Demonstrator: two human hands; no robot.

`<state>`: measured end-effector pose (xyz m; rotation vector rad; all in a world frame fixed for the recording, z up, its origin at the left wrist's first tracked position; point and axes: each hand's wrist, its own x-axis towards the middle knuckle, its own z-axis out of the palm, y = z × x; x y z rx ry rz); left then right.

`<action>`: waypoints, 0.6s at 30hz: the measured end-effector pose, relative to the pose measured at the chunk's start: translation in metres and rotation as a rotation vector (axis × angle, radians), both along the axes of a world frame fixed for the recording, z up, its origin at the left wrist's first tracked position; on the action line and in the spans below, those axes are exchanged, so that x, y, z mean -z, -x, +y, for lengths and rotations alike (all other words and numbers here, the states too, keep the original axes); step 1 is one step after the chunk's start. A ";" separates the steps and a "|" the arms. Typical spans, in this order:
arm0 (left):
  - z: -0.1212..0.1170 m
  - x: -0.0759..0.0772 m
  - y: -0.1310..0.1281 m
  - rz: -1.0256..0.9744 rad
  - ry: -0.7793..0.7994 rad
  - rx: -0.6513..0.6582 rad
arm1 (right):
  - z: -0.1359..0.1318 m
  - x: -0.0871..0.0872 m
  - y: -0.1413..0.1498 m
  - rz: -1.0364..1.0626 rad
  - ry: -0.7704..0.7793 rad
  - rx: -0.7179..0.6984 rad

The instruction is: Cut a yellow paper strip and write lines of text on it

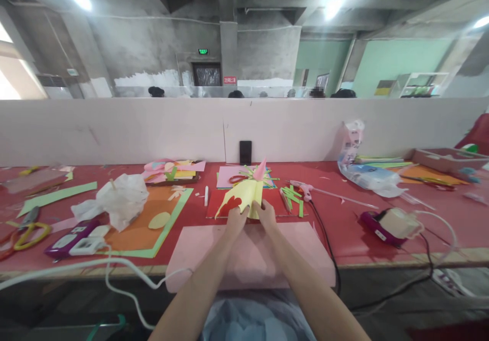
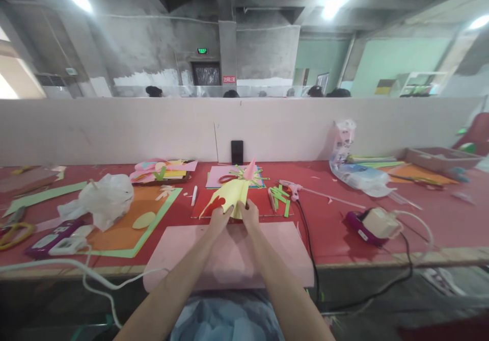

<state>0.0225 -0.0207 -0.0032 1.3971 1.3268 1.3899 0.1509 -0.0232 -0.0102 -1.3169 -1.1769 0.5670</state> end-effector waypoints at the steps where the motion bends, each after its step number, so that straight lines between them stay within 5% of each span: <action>1: 0.000 0.001 -0.001 0.006 0.000 0.008 | 0.000 0.000 0.000 -0.003 0.011 0.005; 6: -0.001 0.000 0.000 -0.048 -0.009 -0.002 | -0.003 -0.002 0.001 0.026 0.003 -0.036; 11: -0.005 -0.011 0.007 -0.033 0.025 -0.212 | -0.004 -0.012 0.007 0.115 -0.026 0.038; 14: -0.009 -0.016 0.008 -0.024 0.041 -0.287 | 0.006 -0.020 0.013 -0.097 -0.099 0.104; 18: -0.014 -0.023 0.008 -0.034 0.070 -0.313 | 0.036 -0.033 0.028 -0.606 -0.088 0.008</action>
